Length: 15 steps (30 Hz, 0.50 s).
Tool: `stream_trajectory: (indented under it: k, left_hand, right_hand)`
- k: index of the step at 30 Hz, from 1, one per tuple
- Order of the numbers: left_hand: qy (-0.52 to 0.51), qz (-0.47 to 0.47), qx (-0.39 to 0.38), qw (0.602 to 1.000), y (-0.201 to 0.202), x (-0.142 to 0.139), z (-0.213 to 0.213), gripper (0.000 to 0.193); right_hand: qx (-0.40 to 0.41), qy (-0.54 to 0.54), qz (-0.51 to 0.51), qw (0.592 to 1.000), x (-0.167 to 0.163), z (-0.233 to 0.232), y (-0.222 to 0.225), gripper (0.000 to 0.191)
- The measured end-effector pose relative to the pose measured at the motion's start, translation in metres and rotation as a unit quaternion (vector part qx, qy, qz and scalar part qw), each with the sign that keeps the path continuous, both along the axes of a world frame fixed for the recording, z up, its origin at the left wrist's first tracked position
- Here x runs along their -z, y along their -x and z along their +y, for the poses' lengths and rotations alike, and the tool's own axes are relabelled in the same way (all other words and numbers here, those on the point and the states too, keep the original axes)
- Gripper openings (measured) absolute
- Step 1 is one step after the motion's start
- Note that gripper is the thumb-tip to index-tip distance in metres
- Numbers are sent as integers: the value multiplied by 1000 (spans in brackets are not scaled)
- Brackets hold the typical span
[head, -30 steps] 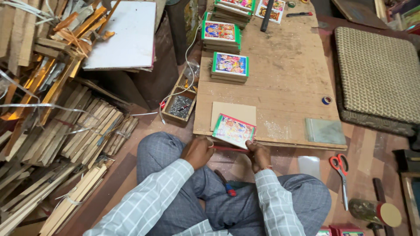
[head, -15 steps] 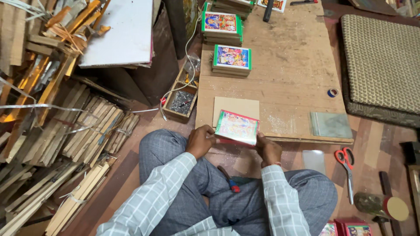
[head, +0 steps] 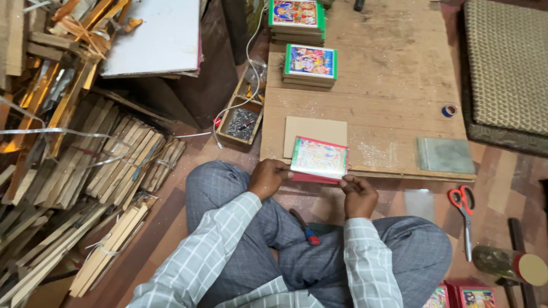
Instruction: The person sits on the floor at a low workbench and applies a pink decorative trim border around the edges of printed deity picture plaques, pressing the trim into place with their fingers and setting finished plaques aside. At the end they handle a clear plastic sheet over one plaque.
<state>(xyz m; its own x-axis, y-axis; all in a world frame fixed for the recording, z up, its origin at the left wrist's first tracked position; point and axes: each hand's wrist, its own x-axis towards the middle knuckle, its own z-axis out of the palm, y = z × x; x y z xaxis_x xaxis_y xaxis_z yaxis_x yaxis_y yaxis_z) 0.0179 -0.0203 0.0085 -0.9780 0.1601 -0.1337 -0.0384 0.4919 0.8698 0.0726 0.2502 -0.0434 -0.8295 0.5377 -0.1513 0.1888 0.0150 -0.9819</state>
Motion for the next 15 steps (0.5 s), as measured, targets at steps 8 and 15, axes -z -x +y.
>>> stream_trajectory:
  k: [8,15]
  left_hand:
    - [6,1,-26,1000,1,-5,4,20]
    - [14,3,-27,1000,4,-9,7,20]
  right_hand:
    - [11,11,10,1000,-6,-5,2,17]
    - [13,4,2,1000,-9,-5,5,18]
